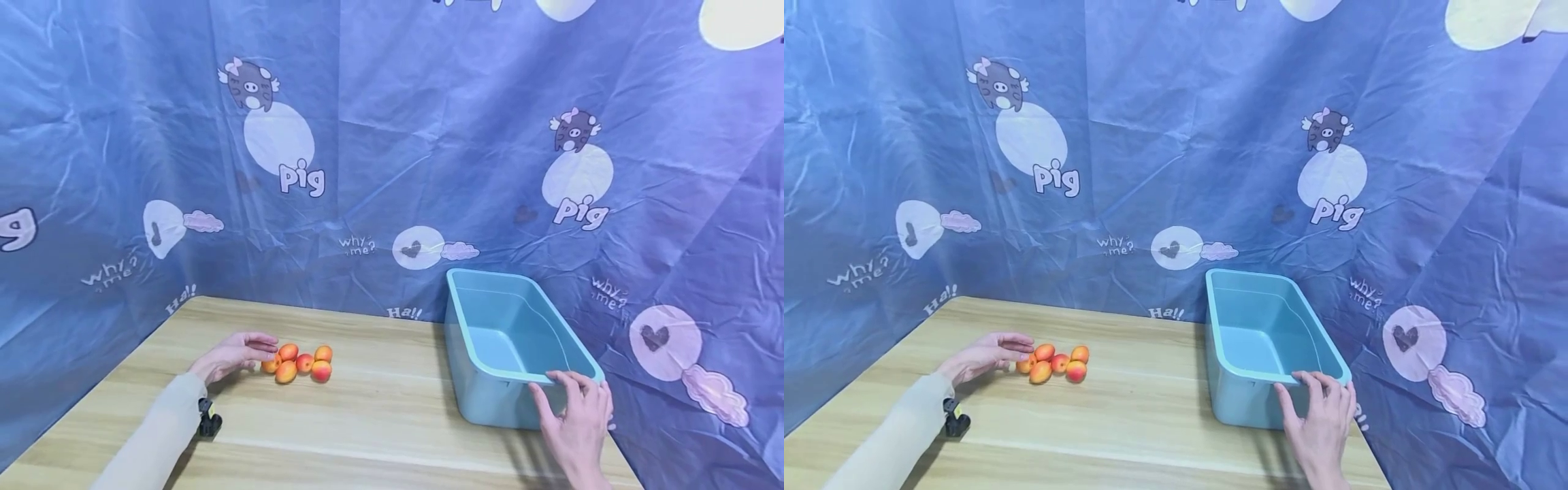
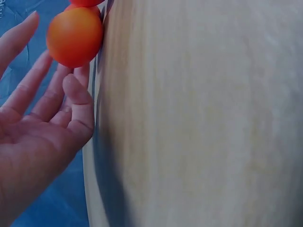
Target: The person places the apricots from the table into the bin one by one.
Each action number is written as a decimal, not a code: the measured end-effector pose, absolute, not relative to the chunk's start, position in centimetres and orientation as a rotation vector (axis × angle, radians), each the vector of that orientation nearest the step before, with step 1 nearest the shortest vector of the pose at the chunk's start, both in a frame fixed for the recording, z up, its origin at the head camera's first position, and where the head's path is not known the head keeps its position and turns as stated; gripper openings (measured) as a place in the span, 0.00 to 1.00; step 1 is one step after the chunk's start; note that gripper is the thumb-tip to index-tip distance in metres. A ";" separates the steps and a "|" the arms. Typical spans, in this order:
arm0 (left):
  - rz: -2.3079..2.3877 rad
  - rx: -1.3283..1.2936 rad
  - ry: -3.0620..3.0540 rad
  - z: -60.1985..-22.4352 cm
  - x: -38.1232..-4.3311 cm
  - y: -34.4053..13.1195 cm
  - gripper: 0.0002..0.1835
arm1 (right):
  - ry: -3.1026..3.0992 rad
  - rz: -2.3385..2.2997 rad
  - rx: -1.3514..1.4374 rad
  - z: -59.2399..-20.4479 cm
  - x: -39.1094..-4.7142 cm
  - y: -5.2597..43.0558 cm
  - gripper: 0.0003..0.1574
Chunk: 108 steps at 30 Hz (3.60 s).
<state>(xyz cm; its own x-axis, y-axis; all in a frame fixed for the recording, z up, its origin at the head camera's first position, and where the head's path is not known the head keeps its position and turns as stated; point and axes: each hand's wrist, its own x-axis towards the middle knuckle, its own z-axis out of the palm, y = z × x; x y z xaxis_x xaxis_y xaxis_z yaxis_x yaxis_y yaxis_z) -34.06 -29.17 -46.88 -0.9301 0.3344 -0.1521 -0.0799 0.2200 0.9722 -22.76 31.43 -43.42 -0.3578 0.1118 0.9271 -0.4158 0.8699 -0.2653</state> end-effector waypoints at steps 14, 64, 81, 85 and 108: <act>1.814 0.424 1.881 -47.8 -33.9 -29.6 0.31 | -1.858 0.541 0.228 -43.7 -22.5 31.7 0.41; 1.640 0.441 2.129 -47.7 -34.0 -29.4 0.26 | -1.850 0.548 0.252 -43.5 -22.8 31.5 0.40; 1.593 0.508 2.097 -47.4 -33.9 -29.4 0.26 | -1.870 0.529 0.241 -43.4 -22.7 31.5 0.40; 1.586 0.539 2.087 -47.2 -34.0 -29.5 0.27 | -1.872 0.525 0.234 -43.5 -22.6 31.6 0.40; 1.527 0.249 2.520 -44.6 -34.0 -27.8 0.27 | -1.848 0.546 0.248 -43.8 -22.8 31.6 0.40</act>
<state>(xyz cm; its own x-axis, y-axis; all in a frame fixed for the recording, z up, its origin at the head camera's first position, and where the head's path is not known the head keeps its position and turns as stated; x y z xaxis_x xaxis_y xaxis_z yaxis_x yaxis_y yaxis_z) -34.04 -27.80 -44.60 -0.9690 0.2370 -0.0703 0.0474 0.4573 0.8881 -22.77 31.65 -43.76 -0.3411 0.0963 0.9351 -0.4275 0.8700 -0.2456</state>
